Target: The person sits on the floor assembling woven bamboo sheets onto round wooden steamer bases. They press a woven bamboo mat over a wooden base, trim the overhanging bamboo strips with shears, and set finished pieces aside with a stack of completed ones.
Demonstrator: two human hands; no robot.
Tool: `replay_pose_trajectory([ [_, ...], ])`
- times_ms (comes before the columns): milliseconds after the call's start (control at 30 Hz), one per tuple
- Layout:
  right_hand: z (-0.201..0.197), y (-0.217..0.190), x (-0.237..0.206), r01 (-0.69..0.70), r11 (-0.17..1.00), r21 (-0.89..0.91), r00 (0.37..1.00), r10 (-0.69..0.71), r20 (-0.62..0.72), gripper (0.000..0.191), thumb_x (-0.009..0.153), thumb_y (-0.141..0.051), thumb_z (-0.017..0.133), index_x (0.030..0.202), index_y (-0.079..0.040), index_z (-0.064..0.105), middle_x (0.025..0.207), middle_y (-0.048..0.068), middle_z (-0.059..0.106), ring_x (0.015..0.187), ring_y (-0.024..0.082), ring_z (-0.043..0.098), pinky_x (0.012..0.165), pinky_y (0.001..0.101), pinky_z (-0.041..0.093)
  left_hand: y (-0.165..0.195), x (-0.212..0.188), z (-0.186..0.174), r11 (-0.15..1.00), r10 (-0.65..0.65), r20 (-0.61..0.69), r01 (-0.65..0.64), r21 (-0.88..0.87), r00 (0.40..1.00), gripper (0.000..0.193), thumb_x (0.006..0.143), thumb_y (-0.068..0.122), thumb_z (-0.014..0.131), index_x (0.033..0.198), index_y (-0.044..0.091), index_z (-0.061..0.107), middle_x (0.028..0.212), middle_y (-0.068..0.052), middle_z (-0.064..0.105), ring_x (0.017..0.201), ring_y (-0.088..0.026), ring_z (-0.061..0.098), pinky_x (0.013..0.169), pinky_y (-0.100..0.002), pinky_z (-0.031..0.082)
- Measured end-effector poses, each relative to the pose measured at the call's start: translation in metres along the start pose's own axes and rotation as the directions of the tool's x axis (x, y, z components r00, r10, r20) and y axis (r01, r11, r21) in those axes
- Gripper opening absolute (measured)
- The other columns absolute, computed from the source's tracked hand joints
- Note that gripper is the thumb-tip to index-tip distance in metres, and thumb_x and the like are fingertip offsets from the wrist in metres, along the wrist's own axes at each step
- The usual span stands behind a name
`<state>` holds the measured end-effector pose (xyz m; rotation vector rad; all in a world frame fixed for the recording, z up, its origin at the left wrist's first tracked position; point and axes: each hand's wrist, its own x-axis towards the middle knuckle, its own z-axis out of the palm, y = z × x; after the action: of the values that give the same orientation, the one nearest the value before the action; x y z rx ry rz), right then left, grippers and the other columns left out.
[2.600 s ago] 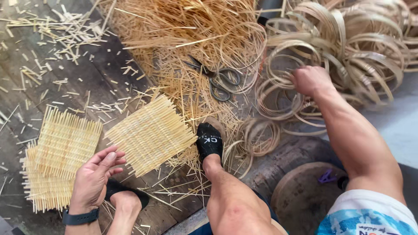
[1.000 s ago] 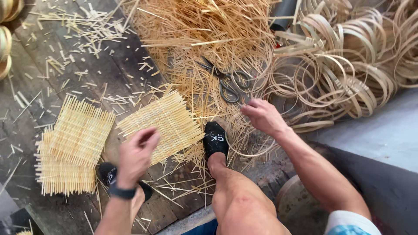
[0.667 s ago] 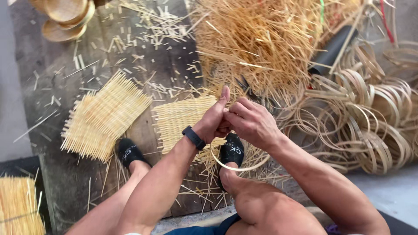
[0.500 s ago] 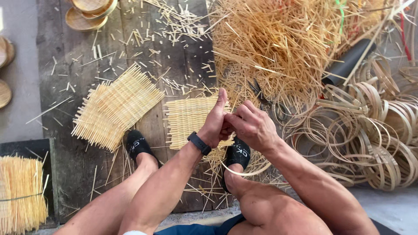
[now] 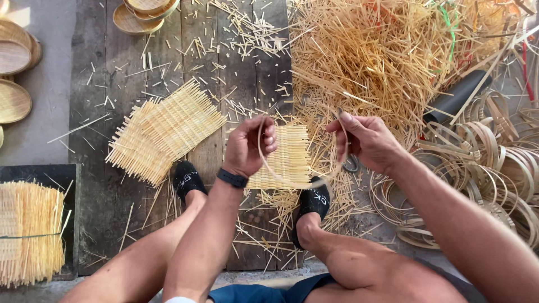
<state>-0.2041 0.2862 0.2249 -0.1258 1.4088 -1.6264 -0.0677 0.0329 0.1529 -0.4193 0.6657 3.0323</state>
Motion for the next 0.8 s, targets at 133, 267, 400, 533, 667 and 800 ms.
replay_pose_trajectory([
  [133,0.01,-0.009,0.01,-0.086,0.972,-0.218,0.996,0.09,0.009,0.041,0.101,-0.033,0.064,0.101,0.006,0.077,0.063,0.0,0.055,0.055,0.008,0.049,0.049,0.0266,0.042,0.017,0.0,0.016,0.891,-0.227,-0.112,0.253,0.378,0.967,0.031,0.1,0.028,0.063,0.089,0.0,0.07,0.064,0.001,0.054,0.052,-0.008,0.046,0.046,-0.023,0.036],
  [267,0.023,-0.013,0.021,-0.151,0.944,-0.292,0.988,0.135,-0.074,0.046,0.098,-0.038,0.063,0.089,0.005,0.078,0.057,0.001,0.055,0.049,0.009,0.046,0.045,0.0263,0.039,0.023,-0.004,0.026,0.903,-0.172,-0.12,0.205,0.378,0.978,0.029,0.1,0.026,0.066,0.081,0.004,0.068,0.059,0.004,0.048,0.047,-0.006,0.04,0.042,-0.022,0.031],
  [400,0.028,0.0,0.025,-0.077,0.994,-0.081,0.996,0.072,-0.055,0.043,0.097,-0.038,0.07,0.078,0.0,0.073,0.055,-0.002,0.051,0.047,0.008,0.043,0.044,0.0237,0.033,0.025,-0.013,0.023,0.9,-0.122,-0.224,0.203,0.387,0.967,0.028,0.096,0.024,0.063,0.078,0.004,0.067,0.059,0.002,0.054,0.049,-0.007,0.046,0.044,-0.024,0.035],
  [533,0.039,0.032,0.033,-0.02,0.999,0.036,0.996,0.023,-0.082,0.048,0.095,-0.038,0.075,0.06,-0.011,0.057,0.051,-0.004,0.044,0.043,0.008,0.037,0.039,0.0235,0.028,0.017,-0.011,0.019,0.907,-0.072,-0.256,0.17,0.385,0.964,0.032,0.094,0.023,0.07,0.068,0.005,0.062,0.05,0.006,0.042,0.038,-0.004,0.032,0.035,-0.023,0.024],
  [667,0.041,0.05,0.037,0.011,0.999,0.05,1.0,-0.01,-0.022,0.055,0.1,-0.04,0.071,0.057,-0.015,0.049,0.05,-0.006,0.039,0.043,0.006,0.036,0.038,0.0231,0.027,0.02,-0.012,0.011,0.924,-0.075,-0.278,0.171,0.342,0.958,0.032,0.094,0.022,0.073,0.069,0.004,0.061,0.052,0.005,0.043,0.039,-0.004,0.031,0.036,-0.024,0.024],
  [800,0.038,0.053,0.035,0.001,0.987,0.161,0.996,0.012,-0.084,0.043,0.1,-0.04,0.061,0.076,-0.005,0.067,0.057,-0.004,0.046,0.049,0.008,0.04,0.045,0.0244,0.033,0.033,-0.018,-0.003,0.914,-0.147,-0.29,0.242,0.325,0.946,0.032,0.097,0.031,0.067,0.086,0.001,0.073,0.06,0.003,0.051,0.05,-0.007,0.042,0.047,-0.023,0.035],
])
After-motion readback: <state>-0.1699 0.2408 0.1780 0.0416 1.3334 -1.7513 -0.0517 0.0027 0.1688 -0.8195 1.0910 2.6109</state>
